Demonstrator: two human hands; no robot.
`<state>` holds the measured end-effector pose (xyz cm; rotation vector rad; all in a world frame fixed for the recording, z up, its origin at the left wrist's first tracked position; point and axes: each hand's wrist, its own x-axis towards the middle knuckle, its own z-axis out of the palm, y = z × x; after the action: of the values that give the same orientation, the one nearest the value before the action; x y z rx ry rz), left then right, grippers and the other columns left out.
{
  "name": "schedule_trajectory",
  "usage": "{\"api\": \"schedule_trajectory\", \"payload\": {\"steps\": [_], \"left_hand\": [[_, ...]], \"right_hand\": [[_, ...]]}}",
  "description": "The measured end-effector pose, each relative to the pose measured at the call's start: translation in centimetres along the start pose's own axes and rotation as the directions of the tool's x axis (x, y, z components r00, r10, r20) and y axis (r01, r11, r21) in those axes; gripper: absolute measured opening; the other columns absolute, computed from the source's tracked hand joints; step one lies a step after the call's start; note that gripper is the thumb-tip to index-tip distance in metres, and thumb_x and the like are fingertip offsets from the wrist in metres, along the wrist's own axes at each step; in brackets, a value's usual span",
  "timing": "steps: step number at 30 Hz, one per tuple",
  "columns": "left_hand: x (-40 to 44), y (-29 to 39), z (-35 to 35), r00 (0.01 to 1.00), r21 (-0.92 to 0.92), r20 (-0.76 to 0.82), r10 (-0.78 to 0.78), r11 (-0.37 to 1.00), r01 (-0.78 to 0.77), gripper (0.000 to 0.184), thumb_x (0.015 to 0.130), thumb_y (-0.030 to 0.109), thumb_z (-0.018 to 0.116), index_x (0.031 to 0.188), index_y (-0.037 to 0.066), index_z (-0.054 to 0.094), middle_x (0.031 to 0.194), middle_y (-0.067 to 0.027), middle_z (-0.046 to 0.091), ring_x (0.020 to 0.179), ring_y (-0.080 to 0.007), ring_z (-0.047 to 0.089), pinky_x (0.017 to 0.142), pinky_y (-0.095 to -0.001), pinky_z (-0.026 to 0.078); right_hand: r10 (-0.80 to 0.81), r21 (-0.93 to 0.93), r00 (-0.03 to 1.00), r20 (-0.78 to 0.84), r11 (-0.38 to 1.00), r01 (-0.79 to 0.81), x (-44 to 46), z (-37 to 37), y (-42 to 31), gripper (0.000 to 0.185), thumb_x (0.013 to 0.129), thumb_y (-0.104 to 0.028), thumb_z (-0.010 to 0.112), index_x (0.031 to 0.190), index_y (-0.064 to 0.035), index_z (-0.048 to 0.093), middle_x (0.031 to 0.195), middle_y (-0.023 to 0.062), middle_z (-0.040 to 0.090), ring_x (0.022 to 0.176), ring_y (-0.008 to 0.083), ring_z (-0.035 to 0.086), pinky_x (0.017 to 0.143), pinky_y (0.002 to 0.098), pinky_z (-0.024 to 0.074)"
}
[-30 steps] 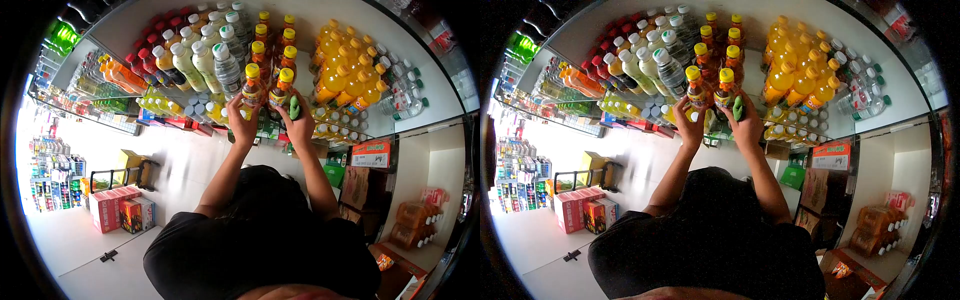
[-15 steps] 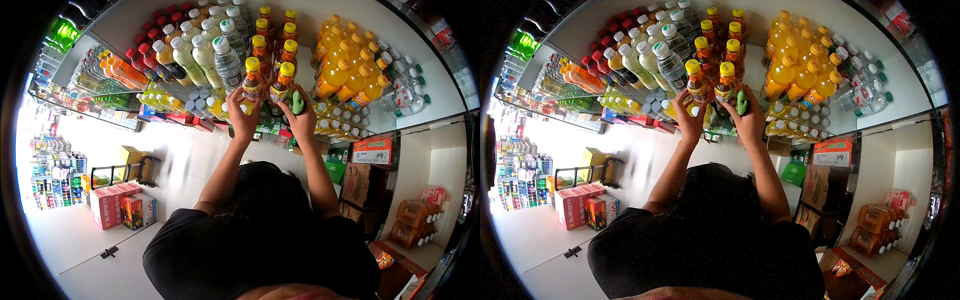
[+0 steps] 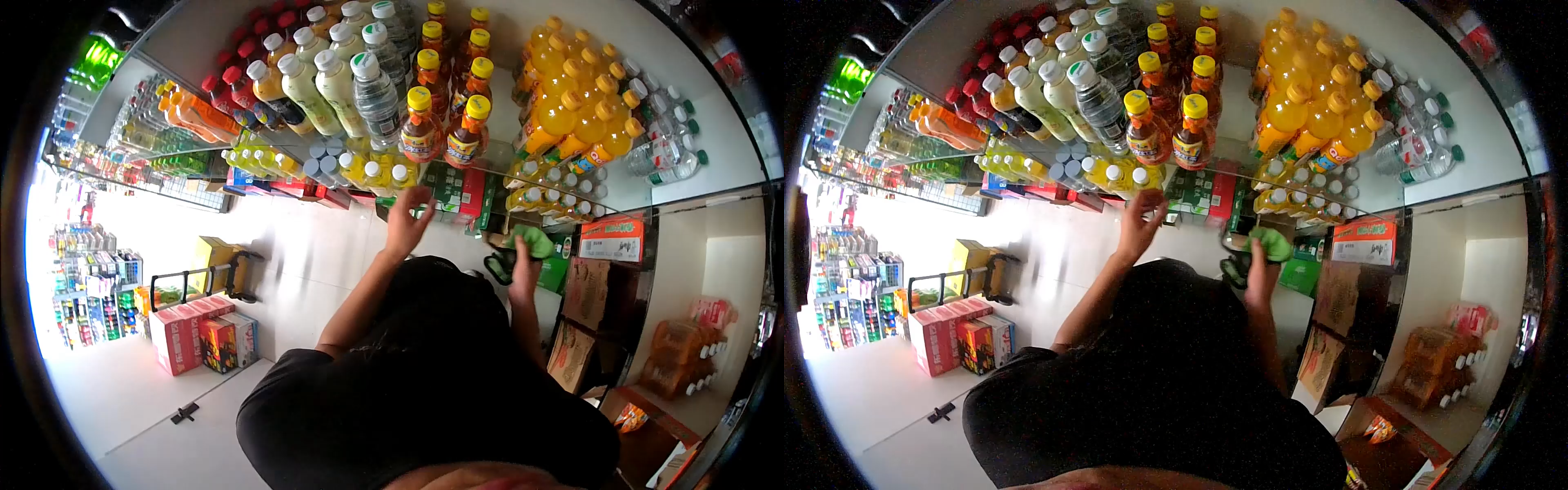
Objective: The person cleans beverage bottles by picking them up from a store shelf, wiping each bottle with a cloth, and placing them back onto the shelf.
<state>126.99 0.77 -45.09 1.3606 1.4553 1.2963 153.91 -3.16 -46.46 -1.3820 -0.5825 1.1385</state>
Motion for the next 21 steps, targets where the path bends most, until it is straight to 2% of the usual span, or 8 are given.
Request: {"api": "schedule_trajectory", "payload": {"steps": [1, 4, 5, 8, 10, 14, 16, 21], "left_hand": [[-0.2, 1.0, 0.4, 0.994, -0.009, 0.097, -0.055, 0.998, 0.056, 0.027, 0.091, 0.008, 0.071, 0.115, -0.001, 0.061, 0.104, -0.0092, 0.069, 0.099, -0.019, 0.068, 0.085, -0.0328, 0.054], [-0.3, 3.3, 1.8, 0.932, 0.038, 0.316, 0.177, 0.979, -0.199, 0.017, 0.091, 0.005, 0.069, 0.107, 0.0, 0.065, 0.105, -0.0118, 0.069, 0.099, -0.0202, 0.068, 0.087, -0.0328, 0.055], [-0.2, 4.6, 2.3, 0.91, -0.035, 0.367, 0.193, 0.98, -0.194, 0.021, 0.09, 0.003, 0.07, 0.109, -0.001, 0.063, 0.106, -0.0125, 0.068, 0.1, -0.0214, 0.068, 0.089, -0.0341, 0.054], [0.3, 6.3, 5.5, 0.902, -0.137, 0.309, 0.3, 0.953, -0.27, 0.036, 0.087, 0.0, 0.071, 0.119, -0.002, 0.057, 0.113, -0.0151, 0.061, 0.107, -0.0254, 0.064, 0.092, -0.0349, 0.052], [1.9, 9.5, 7.2, 0.849, -0.068, 0.219, 0.48, 0.876, -0.478, 0.056, 0.083, 0.0, 0.074, 0.133, -0.001, 0.049, 0.123, -0.0181, 0.056, 0.116, -0.032, 0.057, 0.099, -0.0383, 0.047], [5.2, 13.0, 12.1, 0.825, 0.023, 0.018, 0.564, 0.825, -0.565, 0.072, 0.082, 0.002, 0.076, 0.143, -0.001, 0.039, 0.13, -0.0207, 0.053, 0.12, -0.0365, 0.055, 0.103, -0.0415, 0.044], [7.4, 13.2, 14.5, 0.781, 0.233, -0.083, 0.619, 0.774, -0.588, 0.08, 0.084, 0.004, 0.075, 0.149, -0.002, 0.029, 0.139, -0.0241, 0.047, 0.123, -0.0361, 0.054, 0.105, -0.0417, 0.043], [11.2, 9.3, 17.4, 0.893, 0.023, 0.002, 0.45, 0.893, -0.45, 0.074, 0.087, 0.01, 0.074, 0.147, -0.001, 0.032, 0.135, -0.0252, 0.051, 0.125, -0.039, 0.053, 0.105, -0.0425, 0.043]], "right_hand": [[0.316, 0.19, 0.946, -0.071, 0.936, -0.298, 0.1, -1.3, 0.1, 0.034, 0.093, -0.018, 0.067, 0.124, -0.0036, 0.061, 0.113, 0.0068, 0.069, 0.103, 0.0209, 0.066, 0.092, 0.0351, 0.0532], [0.39, 0.492, 0.894, 0.221, 0.747, -0.447, 0.3, -3.6, 0.0, 0.031, 0.095, -0.021, 0.061, 0.12, -0.0034, 0.064, 0.119, 0.0093, 0.068, 0.107, 0.0241, 0.066, 0.094, 0.0375, 0.0526], [0.383, 0.515, 0.904, 0.191, 0.744, -0.425, 0.4, -3.8, 0.6, 0.031, 0.095, -0.021, 0.061, 0.12, -0.0034, 0.064, 0.119, 0.0093, 0.068, 0.107, 0.0241, 0.066, 0.094, 0.0375, 0.0526], [0.055, 0.185, 0.998, 0.044, 0.981, -0.062, -0.3, -3.6, 1.1, 0.035, 0.093, -0.014, 0.064, 0.125, -0.0015, 0.06, 0.123, 0.01, 0.064, 0.111, 0.0246, 0.062, 0.097, 0.0373, 0.0494], [0.051, 0.269, 0.999, 0.011, 0.962, -0.052, -1.8, -2.4, -0.7, 0.041, 0.091, -0.009, 0.066, 0.13, 0.0002, 0.057, 0.128, 0.0107, 0.06, 0.115, 0.0251, 0.058, 0.099, 0.0373, 0.0467], [0.07, 0.335, 0.997, 0.012, 0.94, -0.07, -2.4, -3.1, -1.5, 0.036, 0.092, -0.007, 0.065, 0.127, -0.0019, 0.059, 0.125, 0.0094, 0.062, 0.115, 0.0223, 0.06, 0.099, 0.037, 0.0489], [0.095, 0.334, 0.995, 0.019, 0.938, -0.096, -1.7, -4.6, -2.3, 0.037, 0.092, -0.008, 0.065, 0.127, -0.0021, 0.059, 0.126, 0.0092, 0.061, 0.116, 0.0221, 0.06, 0.099, 0.0375, 0.0488], [0.04, 0.304, 0.999, 0.022, 0.951, -0.045, 1.2, -9.5, -6.1, 0.04, 0.091, -0.007, 0.067, 0.129, -0.0023, 0.058, 0.13, 0.0095, 0.058, 0.12, 0.0236, 0.057, 0.1, 0.0384, 0.0471]]}}
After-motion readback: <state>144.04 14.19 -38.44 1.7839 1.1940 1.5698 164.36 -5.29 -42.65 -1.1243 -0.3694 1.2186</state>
